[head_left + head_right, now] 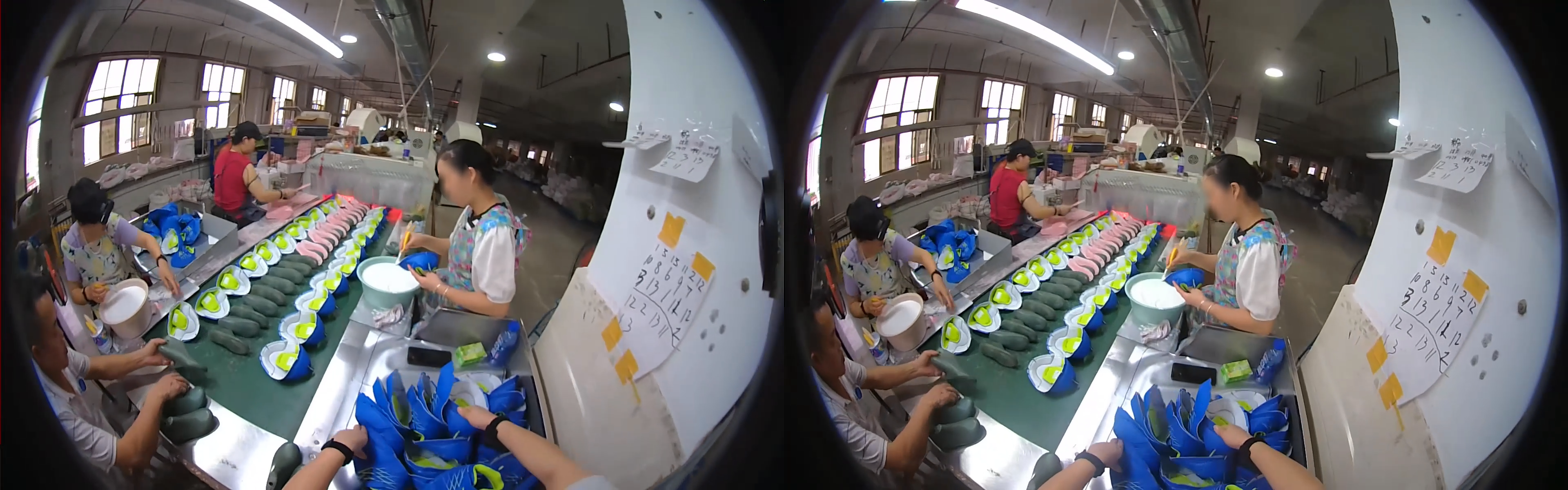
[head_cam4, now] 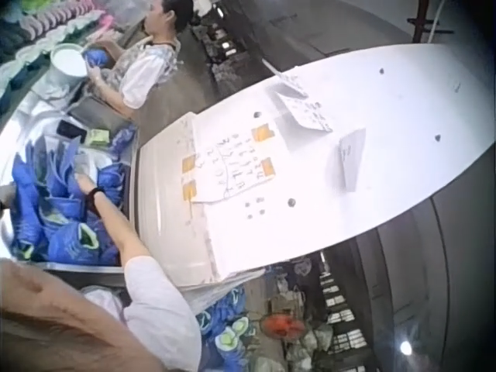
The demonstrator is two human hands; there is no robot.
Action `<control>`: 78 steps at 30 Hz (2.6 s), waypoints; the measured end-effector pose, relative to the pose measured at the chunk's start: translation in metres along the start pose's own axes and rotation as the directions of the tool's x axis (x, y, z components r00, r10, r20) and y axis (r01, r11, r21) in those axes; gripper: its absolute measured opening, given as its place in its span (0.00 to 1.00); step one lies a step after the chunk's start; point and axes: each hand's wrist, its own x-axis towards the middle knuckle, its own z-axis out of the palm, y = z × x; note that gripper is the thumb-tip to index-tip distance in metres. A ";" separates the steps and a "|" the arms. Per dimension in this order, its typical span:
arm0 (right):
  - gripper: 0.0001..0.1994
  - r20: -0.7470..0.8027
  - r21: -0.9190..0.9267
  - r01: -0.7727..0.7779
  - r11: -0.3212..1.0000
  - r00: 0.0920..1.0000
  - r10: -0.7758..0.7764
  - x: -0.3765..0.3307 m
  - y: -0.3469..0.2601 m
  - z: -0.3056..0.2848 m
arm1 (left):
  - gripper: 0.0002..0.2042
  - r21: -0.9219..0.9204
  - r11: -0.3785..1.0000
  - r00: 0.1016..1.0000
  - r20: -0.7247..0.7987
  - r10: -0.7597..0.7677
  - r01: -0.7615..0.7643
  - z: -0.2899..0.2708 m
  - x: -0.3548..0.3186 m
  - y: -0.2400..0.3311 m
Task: Sorting and organizing blue shoe uppers/components in a manufacturing facility.
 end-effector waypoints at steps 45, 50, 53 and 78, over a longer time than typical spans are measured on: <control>0.31 -0.461 0.551 -0.654 0.519 0.280 0.842 -1.006 0.061 0.196 | 0.24 -0.143 -0.358 -0.377 0.137 0.916 -0.923 0.175 -0.409 0.835; 0.40 -0.385 0.743 -0.668 0.038 -0.381 0.841 -1.072 0.178 0.213 | 0.19 0.054 -0.206 -0.208 -0.035 0.978 -0.977 0.224 -0.344 0.973; 0.38 -0.414 0.824 -0.564 0.046 -0.546 0.729 -1.086 0.230 0.235 | 0.21 -0.040 0.018 0.016 0.046 0.999 -0.999 0.221 -0.333 1.018; 0.12 -0.219 0.975 0.076 0.207 0.219 0.951 -1.139 0.273 0.241 | 0.07 -0.078 0.394 0.401 -0.232 0.886 -0.916 0.298 -0.473 0.904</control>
